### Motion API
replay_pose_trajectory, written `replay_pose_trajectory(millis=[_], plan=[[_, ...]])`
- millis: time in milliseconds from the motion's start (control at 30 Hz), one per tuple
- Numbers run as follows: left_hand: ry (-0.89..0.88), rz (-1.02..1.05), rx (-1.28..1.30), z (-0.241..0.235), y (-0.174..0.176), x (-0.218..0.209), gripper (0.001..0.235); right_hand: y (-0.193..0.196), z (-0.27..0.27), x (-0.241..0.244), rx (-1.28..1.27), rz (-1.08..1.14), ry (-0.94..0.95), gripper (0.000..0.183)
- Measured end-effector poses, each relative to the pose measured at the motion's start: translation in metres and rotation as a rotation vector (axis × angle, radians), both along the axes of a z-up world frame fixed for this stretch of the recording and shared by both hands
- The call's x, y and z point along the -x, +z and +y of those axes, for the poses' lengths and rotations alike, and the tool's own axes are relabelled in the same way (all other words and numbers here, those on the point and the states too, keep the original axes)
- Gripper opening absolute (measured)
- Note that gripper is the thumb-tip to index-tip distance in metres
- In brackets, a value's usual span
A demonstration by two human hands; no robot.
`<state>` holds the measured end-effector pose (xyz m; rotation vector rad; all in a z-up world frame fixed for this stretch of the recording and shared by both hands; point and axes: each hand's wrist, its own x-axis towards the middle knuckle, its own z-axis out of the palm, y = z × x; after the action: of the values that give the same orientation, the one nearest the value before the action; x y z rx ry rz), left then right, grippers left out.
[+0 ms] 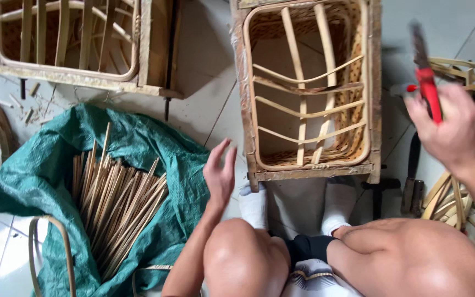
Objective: The person applies glue to the edges of a rectangular bamboo basket frame, then uses a hammer and pliers to secure the frame and insert bamboo strips. The person works on the basket while sitting on the floor.
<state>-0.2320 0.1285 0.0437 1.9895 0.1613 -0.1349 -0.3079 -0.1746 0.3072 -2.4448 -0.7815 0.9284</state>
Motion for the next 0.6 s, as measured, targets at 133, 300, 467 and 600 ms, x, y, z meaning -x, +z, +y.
replay_pose_trajectory(millis=[133, 300, 467, 600], plan=[[-0.596, -0.591, -0.242, -0.009, 0.022, 0.028, 0.045, 0.005, -0.002, -0.002, 0.148, 0.144, 0.084, 0.026], [-0.932, -0.651, -0.368, -0.029, 0.032, 0.02, 0.058, 0.02, -0.013, 0.007, 0.008, -0.12, -0.048, 0.022], [-0.997, -0.621, -0.518, -0.037, 0.035, 0.021, 0.072, 0.021, -0.026, 0.021, -0.037, -0.099, -0.112, 0.024], [-1.001, -0.629, -0.563, -0.038, 0.037, 0.022, 0.074, 0.011, -0.025, 0.027, -0.009, -0.062, -0.155, 0.018]])
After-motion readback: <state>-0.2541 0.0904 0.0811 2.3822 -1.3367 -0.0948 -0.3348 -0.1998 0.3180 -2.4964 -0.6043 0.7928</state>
